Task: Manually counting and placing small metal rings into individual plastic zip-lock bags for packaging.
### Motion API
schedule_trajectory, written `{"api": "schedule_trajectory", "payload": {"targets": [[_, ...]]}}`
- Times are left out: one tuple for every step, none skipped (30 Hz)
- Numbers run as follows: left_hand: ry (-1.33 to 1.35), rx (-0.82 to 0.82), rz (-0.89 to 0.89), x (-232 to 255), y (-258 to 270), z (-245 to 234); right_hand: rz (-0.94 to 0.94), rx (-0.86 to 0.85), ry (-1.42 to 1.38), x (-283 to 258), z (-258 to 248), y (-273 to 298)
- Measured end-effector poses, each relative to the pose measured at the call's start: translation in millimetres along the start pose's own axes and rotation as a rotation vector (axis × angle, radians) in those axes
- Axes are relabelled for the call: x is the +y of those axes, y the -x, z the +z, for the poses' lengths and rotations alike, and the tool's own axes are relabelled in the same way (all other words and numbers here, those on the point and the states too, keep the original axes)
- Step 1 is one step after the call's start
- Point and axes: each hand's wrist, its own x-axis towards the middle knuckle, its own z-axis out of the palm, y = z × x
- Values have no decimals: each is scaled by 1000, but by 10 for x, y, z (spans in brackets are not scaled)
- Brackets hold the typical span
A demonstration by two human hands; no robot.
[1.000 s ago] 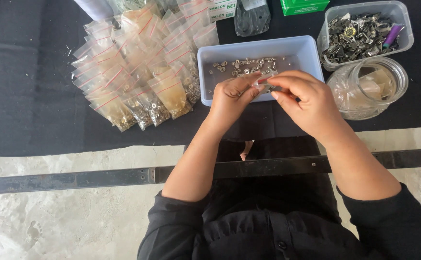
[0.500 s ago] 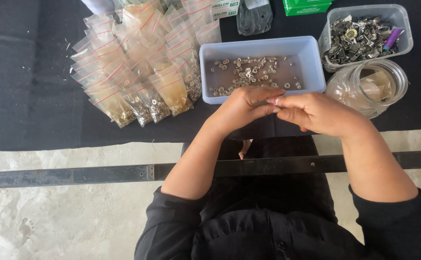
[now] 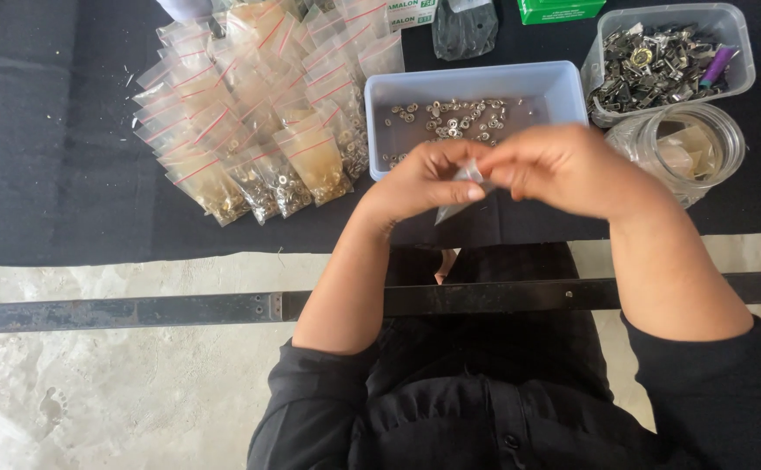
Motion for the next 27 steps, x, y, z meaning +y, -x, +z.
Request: {"api": "schedule_trajectory", "payload": {"targets": [[0, 2, 0, 33, 19, -33, -1, -1, 0, -26, -43, -41], [-3, 70, 62, 65, 34, -64, 63, 140, -51, -53, -89, -81], [-6, 138, 124, 97, 51, -94, 127, 281, -102, -80, -135, -119], [-5, 139, 125, 101, 70, -119, 128, 280, -101, 200, -138, -226], [39, 221, 165, 106, 90, -143, 241, 306, -40, 478, -141, -332], [80, 303, 206, 122, 104, -177, 352, 333, 22, 752, -152, -451], [78, 302, 209, 112, 98, -208, 349, 334, 24, 872, -119, -532], [77, 372, 267, 103, 99, -240, 478, 213, 185, 995, -79, -619], [75, 442, 325, 91, 100, -275, 604, 91, 346, 1121, -39, -709], [74, 446, 325, 75, 95, -291, 602, 88, 346, 1174, 14, -755], [96, 535, 344, 58, 89, -309, 623, 31, 416, 1230, 68, -802], [119, 626, 363, 42, 90, -328, 643, -27, 485, 1285, 129, -852], [117, 630, 362, 27, 88, -344, 640, -30, 484, 1237, 163, -895], [139, 660, 416, 8, 83, -359, 632, -47, 487, 1191, 196, -932], [161, 690, 471, -10, 75, -372, 624, -64, 491, 1146, 226, -969], [160, 690, 472, 10, 87, -380, 623, -64, 491, 1025, 231, -1014], [160, 737, 471, 29, 96, -387, 626, -156, 512, 905, 235, -1057], [161, 785, 469, 46, 110, -391, 630, -249, 533, 786, 244, -1095], [161, 786, 468, 35, 108, -404, 630, -250, 532, 756, 276, -1155], [203, 794, 503, 21, 106, -413, 542, -219, 592, 727, 311, -1208], [245, 803, 538, 6, 105, -421, 454, -188, 651, 699, 344, -1259], [246, 802, 536, 0, 112, -424, 455, -188, 649, 723, 406, -1324], [240, 818, 541, -5, 119, -426, 241, -199, 629, 745, 467, -1388], [232, 835, 549, -2, 127, -435, 25, -206, 607, 760, 525, -1465], [231, 835, 549, -10, 130, -448, 23, -205, 606, 671, 565, -1487], [218, 839, 552, -18, 133, -463, 143, -255, 542, 581, 603, -1510], [206, 843, 556, -27, 137, -479, 262, -304, 477, 491, 643, -1534]]}}
